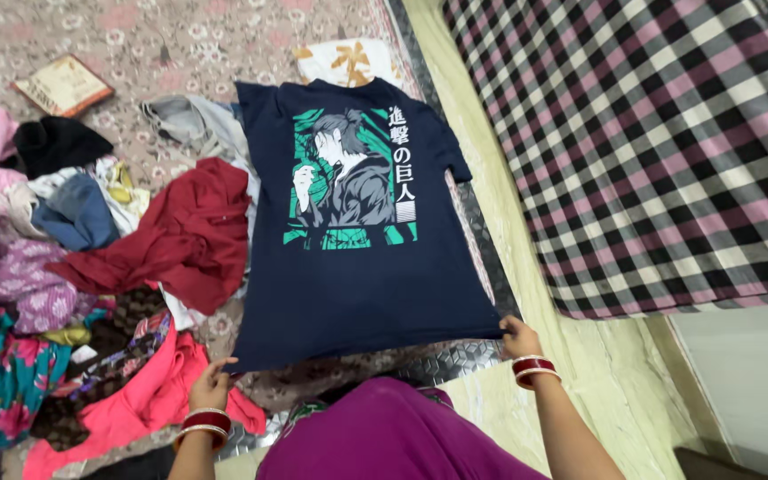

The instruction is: The person folds a white floral garment and a dark blue graphic t-shirt on a bed. They smooth the fabric, fold sleeves and sides, and place the folded items on the bed.

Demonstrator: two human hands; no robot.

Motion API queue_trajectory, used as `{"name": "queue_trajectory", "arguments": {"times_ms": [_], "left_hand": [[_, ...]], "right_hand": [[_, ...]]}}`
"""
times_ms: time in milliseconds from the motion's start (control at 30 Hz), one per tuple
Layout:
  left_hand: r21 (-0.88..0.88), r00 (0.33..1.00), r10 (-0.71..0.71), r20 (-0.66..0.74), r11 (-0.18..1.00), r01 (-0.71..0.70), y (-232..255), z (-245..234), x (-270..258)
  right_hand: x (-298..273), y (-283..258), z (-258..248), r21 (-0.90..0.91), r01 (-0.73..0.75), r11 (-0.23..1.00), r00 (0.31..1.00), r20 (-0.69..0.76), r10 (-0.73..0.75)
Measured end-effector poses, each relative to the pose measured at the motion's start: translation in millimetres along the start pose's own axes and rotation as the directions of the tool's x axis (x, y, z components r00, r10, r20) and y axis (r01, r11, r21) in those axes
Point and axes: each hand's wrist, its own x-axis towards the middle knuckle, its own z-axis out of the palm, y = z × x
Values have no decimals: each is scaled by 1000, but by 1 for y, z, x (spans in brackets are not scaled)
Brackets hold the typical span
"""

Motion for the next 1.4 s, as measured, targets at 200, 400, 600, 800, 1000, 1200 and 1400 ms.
{"name": "queue_trajectory", "arguments": {"times_ms": [200, 400, 600, 800, 1000, 1200, 1400], "left_hand": [[-140, 964, -204, 173, 963, 229, -22, 7, -31], [231, 986, 15, 164, 971, -53, -45, 24, -49], [371, 996, -79, 48, 927, 56, -52, 38, -26], [386, 999, 39, 29, 921, -47, -55, 47, -23], [679, 999, -15, -42, 733, 40, -53, 33, -21], [533, 959, -209, 192, 843, 77, -46, 28, -21], [188, 983, 105, 150, 973, -132, -21, 56, -7]], "right_hand": [[-17, 21, -27, 148, -102, 984, 990, -86, 116], [-22, 32, -33, 405, -217, 888, 960, -75, 269], [-19, 34, -18, 380, -231, 896, 968, 1, 250], [-20, 42, -16, 191, -224, 956, 974, 38, 221], [-30, 53, -12, 126, -159, 979, 922, -336, 193], [-15, 58, 2, 170, -63, 983, 836, -529, 145], [10, 62, -4, 297, 272, 915, 899, -418, -132]]}}
